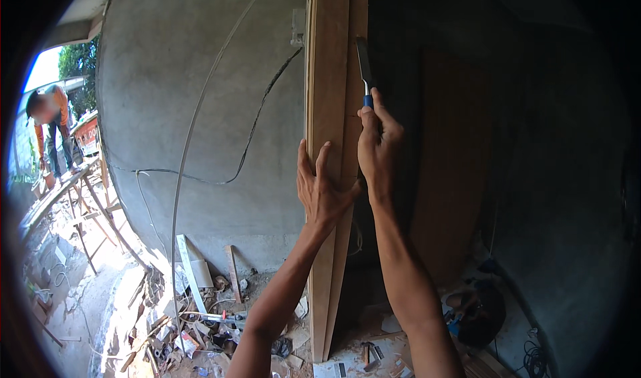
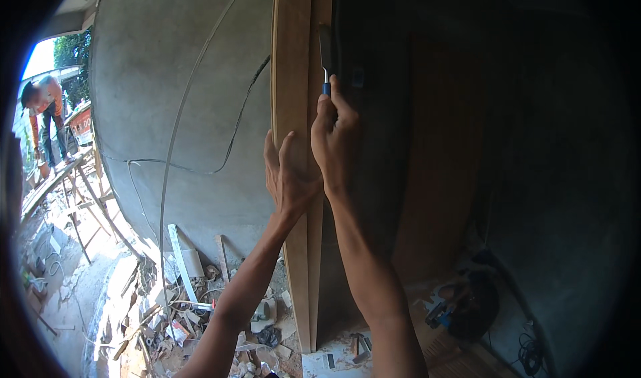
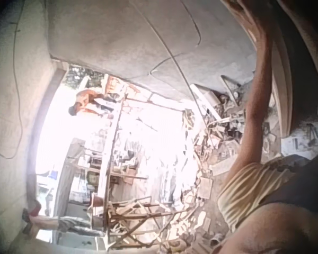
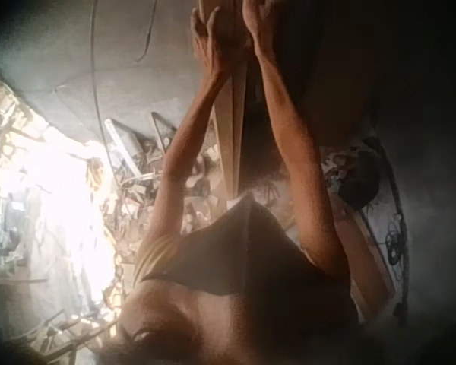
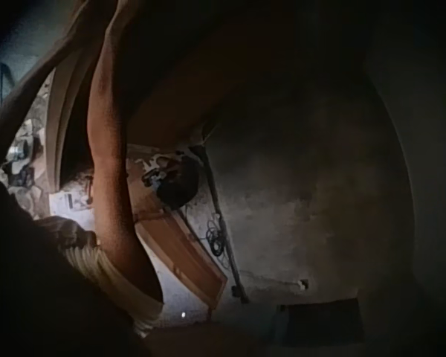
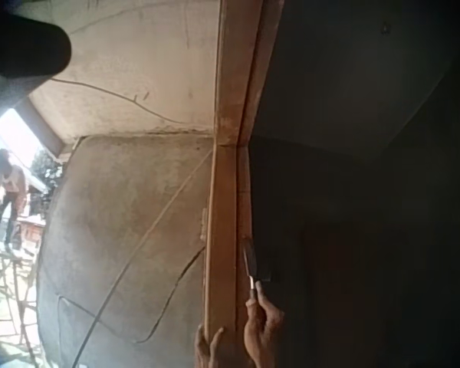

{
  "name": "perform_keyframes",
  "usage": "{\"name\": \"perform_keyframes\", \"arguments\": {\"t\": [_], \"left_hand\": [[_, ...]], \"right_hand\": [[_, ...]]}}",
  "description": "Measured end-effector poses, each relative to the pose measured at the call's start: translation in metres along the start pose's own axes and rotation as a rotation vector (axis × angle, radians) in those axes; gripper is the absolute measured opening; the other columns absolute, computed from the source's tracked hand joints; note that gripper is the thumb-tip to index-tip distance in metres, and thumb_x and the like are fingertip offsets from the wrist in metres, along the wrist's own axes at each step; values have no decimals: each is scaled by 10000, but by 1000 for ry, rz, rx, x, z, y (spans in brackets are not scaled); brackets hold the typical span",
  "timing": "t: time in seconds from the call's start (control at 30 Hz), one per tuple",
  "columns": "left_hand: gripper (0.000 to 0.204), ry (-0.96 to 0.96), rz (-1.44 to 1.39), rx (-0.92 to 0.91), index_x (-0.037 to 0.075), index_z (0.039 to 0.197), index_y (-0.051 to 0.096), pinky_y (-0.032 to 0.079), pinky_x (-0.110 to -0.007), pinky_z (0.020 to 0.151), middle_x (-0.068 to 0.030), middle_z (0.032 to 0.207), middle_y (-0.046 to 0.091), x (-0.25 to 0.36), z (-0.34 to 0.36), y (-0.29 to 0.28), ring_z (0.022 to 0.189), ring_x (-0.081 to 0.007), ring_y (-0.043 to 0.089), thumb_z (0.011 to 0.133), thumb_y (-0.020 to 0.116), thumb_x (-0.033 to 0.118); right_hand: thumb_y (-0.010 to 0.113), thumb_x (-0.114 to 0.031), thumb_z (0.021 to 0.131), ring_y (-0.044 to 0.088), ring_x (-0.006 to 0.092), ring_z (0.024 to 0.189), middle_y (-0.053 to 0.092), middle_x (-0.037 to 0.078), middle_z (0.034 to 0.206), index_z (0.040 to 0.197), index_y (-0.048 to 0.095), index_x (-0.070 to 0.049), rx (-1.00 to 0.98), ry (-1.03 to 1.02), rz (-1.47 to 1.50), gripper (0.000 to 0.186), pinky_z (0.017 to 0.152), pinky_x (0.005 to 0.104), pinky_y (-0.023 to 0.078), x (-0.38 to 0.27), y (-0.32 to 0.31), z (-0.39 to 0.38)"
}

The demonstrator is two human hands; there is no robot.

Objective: The person aligns a door hinge against a wooden door frame and marks its outline using a chisel. Then, the person chisels the marked section of the door frame using the chisel and a hammer.

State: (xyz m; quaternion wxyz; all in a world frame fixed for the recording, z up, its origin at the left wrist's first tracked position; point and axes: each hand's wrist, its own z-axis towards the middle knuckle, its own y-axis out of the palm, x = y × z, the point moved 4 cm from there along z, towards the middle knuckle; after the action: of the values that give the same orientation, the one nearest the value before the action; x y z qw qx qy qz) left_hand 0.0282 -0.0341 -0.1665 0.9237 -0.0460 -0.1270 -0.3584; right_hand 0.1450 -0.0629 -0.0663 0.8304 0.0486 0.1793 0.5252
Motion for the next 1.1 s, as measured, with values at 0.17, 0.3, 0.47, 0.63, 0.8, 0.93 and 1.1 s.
{"name": "perform_keyframes", "arguments": {"t": [0.17, 0.3, 0.47, 0.63, 0.8, 0.93, 1.1], "left_hand": [[527, 164, 31, 245, 43, 1292, 582, 496, -402, 888, -242, 1364, 501, 45, 54, -47, 1175, -332, 577, 851, 746, 279], [332, -143, -672, -142, -49, 1064, 671, 514, -323, 678, -146, 789, 663, 69, 122, -30, 730, -202, 637, 987, 592, 265], [367, -118, -881, -471, -41, 1047, 686, 489, -261, 642, -27, 827, 661, 60, 132, 0, 714, -83, 596, 1019, 579, 309], [335, -532, -1006, -349, -31, 1077, 703, 489, -243, 620, -31, 857, 673, 66, 133, 13, 726, -87, 610, 998, 619, 283], [338, -523, -1002, -288, -36, 1081, 713, 490, -249, 610, -37, 848, 679, 61, 130, 12, 720, -87, 610, 988, 635, 280], [336, -487, -908, -321, -30, 1064, 725, 487, -253, 614, -34, 819, 675, 68, 134, 2, 711, -84, 602, 983, 639, 284], [351, -467, -864, -308, -22, 1078, 729, 489, -270, 627, -34, 822, 673, 63, 148, 5, 717, -89, 599, 985, 634, 303]], "right_hand": [[553, -162, 1003, 693, 150, 714, 706, 206, 835, 1316, 598, 41, -155, 273, 62, 376, 633, 309, 511, -23, -8, 5], [561, -120, 982, 693, 154, 720, 704, 187, 821, 1317, 604, 30, -211, 316, 28, 370, 627, 313, 512, -28, -10, 6], [566, -43, 937, 737, 289, 893, 717, 258, 969, 1314, 598, 44, -85, -2, -16, 388, 736, 340, 558, -24, 0, 7], [577, 13, 896, 711, 348, 985, 690, 292, 1055, 1298, 586, 83, -91, -10, -39, 408, 827, 353, 574, -26, -3, 8], [584, 15, 890, 715, 344, 975, 692, 292, 1045, 1307, 584, 75, -104, 20, -52, 421, 828, 353, 576, -28, -2, 3], [586, 7, 893, 717, 338, 970, 694, 291, 1026, 1313, 584, 64, -100, -2, -31, 425, 820, 357, 573, -26, -1, 4], [587, 4, 891, 715, 347, 969, 693, 292, 1013, 1313, 587, 59, -31, -101, -40, 426, 806, 364, 571, -34, 4, 11]]}}
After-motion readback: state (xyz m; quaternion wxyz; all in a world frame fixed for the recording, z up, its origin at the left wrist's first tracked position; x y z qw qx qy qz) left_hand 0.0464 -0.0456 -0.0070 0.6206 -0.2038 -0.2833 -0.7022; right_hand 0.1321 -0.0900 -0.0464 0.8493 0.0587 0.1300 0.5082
